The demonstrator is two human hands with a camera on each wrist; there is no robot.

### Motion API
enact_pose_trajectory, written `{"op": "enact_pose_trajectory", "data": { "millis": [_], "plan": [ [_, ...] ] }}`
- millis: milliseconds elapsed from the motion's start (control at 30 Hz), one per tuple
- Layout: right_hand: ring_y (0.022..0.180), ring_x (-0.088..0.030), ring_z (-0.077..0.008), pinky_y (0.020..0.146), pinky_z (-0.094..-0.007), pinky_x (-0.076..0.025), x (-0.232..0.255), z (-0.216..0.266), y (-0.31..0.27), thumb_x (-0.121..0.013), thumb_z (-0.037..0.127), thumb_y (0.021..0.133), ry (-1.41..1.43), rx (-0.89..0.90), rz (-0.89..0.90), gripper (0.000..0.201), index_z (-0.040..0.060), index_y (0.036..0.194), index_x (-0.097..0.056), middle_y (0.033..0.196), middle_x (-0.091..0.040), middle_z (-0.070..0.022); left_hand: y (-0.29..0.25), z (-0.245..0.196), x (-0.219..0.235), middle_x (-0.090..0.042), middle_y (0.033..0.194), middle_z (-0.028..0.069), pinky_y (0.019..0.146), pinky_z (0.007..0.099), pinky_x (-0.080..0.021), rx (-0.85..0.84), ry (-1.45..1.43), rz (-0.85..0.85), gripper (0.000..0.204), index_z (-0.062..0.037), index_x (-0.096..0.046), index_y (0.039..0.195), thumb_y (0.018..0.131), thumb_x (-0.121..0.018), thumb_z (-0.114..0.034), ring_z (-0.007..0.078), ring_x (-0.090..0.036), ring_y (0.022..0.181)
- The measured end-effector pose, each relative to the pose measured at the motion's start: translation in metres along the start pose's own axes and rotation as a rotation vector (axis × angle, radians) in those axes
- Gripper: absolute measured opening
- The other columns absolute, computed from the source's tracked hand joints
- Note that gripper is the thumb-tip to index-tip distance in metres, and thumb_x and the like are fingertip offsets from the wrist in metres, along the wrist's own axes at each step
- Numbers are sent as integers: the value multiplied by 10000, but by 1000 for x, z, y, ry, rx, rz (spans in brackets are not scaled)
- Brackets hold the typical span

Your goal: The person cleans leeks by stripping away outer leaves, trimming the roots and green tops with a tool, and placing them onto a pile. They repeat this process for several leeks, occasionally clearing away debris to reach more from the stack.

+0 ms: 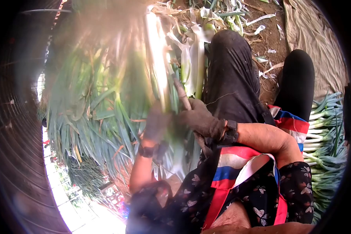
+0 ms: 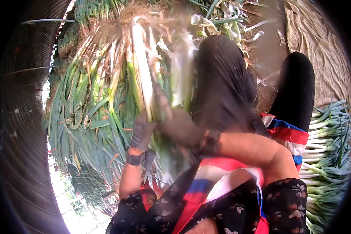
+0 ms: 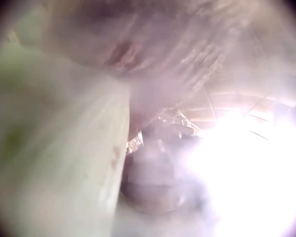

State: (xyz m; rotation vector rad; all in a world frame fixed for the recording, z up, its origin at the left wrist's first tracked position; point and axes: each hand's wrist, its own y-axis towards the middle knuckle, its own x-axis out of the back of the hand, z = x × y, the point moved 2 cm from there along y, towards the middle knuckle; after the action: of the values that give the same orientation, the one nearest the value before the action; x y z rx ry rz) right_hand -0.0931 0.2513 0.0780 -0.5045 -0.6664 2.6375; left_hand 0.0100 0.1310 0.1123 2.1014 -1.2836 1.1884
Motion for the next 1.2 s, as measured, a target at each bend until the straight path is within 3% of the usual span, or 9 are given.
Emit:
{"op": "enact_pose_trajectory", "data": {
  "millis": [100,233,300,400,667,867,967,1100,1200],
  "plan": [
    [648,-552,-140,616,-302,-467,5,-1,-4,-647,121,733,139,34,-181,210,-17,877,-582,705,-568,-52,30,-9,4,-617,866,117,674,337,-500,204,-224,147,280,9,-606,1078,842,-628,-140,185,-603,790],
    [616,-522,-144,566,-312,-445,21,20,-21,-624,105,732,280,124,-228,165,8,854,-569,700,-549,-32,89,54,-65,-612,890,124,703,359,-487,122,-327,228,128,-6,-590,1011,907,-548,-67,250,-588,784],
    [620,-525,-142,568,-307,-444,26,12,-11,-627,105,732,237,99,-286,172,10,867,-580,702,-553,-32,100,39,-73,-627,833,80,651,304,-482,-114,-195,230,117,-33,-605,999,905,-567,-90,188,-594,734],
    [627,-538,-142,569,-305,-444,22,-8,3,-632,111,735,238,120,-217,189,4,887,-599,708,-567,-41,79,7,-51,-645,809,35,603,250,-483,29,-445,162,112,-51,-618,985,884,-573,-71,122,-612,707],
    [601,-562,-152,536,-319,-431,5,0,1,-644,199,736,35,-209,55,249,-29,835,-623,676,-586,-68,54,68,-57,-618,887,157,642,391,-509,-68,454,-308,257,-27,-546,1015,828,-631,-181,285,-634,779],
    [539,-529,-160,507,-327,-414,6,1,5,-637,215,724,24,-159,7,251,-30,767,-606,635,-557,-61,83,58,-60,-626,925,206,754,396,-511,78,656,-109,281,29,-537,1024,823,-585,-161,329,-628,873],
    [543,-522,-159,502,-326,-407,10,5,2,-637,215,717,69,-169,30,247,-27,739,-592,632,-549,-59,100,60,-62,-625,857,195,659,426,-534,59,738,-315,310,-3,-550,1030,823,-650,-211,336,-656,800],
    [543,-517,-157,500,-329,-405,18,7,1,-637,219,714,36,-143,22,248,-21,711,-574,627,-541,-57,125,57,-45,-676,871,245,724,445,-548,540,436,-265,302,-5,-652,923,838,-657,-295,364,-686,821],
    [528,-513,-156,496,-332,-406,18,-1,7,-636,219,716,40,-90,16,250,-21,699,-565,611,-530,-55,135,81,-45,-675,867,249,748,458,-537,217,609,-165,347,3,-693,874,836,-633,-337,384,-671,825]
  ]
}}
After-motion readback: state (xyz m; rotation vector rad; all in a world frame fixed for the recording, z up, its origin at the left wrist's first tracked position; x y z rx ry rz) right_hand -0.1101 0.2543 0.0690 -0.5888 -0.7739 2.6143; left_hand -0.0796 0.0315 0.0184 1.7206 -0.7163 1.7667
